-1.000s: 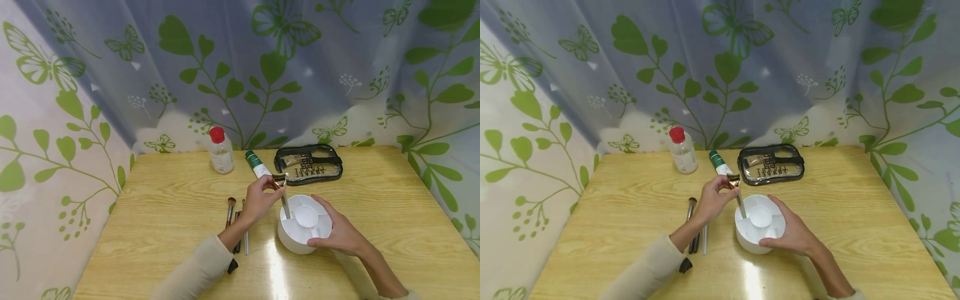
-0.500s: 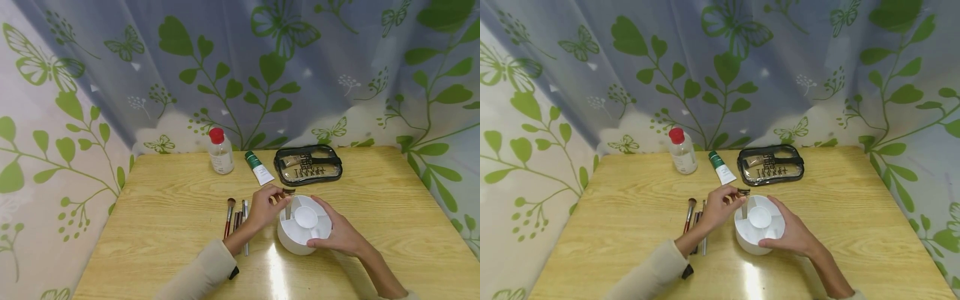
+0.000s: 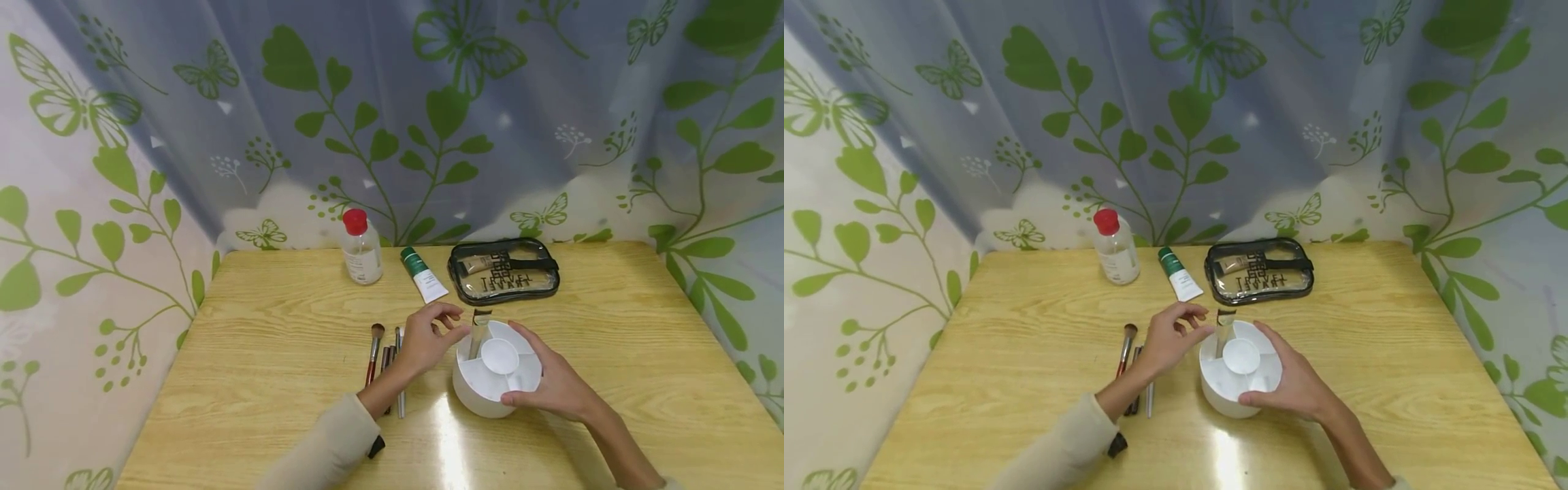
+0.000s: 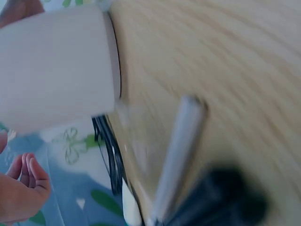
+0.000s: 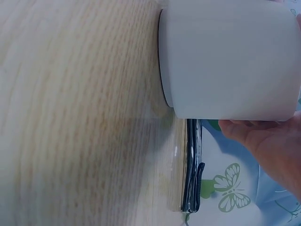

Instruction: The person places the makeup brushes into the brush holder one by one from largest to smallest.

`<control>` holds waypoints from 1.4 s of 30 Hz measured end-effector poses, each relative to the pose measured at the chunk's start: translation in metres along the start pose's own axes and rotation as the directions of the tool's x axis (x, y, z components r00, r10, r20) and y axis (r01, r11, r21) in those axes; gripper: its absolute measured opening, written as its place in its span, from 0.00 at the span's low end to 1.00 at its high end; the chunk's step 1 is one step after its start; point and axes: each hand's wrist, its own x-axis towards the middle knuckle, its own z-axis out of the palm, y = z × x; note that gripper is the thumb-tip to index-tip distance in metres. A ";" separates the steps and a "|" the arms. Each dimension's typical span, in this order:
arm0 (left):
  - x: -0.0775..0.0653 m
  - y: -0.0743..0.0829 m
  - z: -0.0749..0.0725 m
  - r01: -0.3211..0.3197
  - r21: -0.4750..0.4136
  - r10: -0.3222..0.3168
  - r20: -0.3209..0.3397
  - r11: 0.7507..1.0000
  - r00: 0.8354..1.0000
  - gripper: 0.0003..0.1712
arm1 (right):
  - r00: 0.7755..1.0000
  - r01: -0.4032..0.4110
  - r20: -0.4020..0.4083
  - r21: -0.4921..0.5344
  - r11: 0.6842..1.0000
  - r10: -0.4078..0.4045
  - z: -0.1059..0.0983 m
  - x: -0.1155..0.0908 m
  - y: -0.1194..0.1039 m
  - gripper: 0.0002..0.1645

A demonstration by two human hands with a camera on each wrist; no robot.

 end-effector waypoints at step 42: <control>-0.028 -0.078 -0.084 0.296 0.401 -0.306 -0.041 0.867 0.951 0.16 | 0.999 0.009 -0.035 -0.039 0.999 -0.010 0.004 -0.001 0.001 0.70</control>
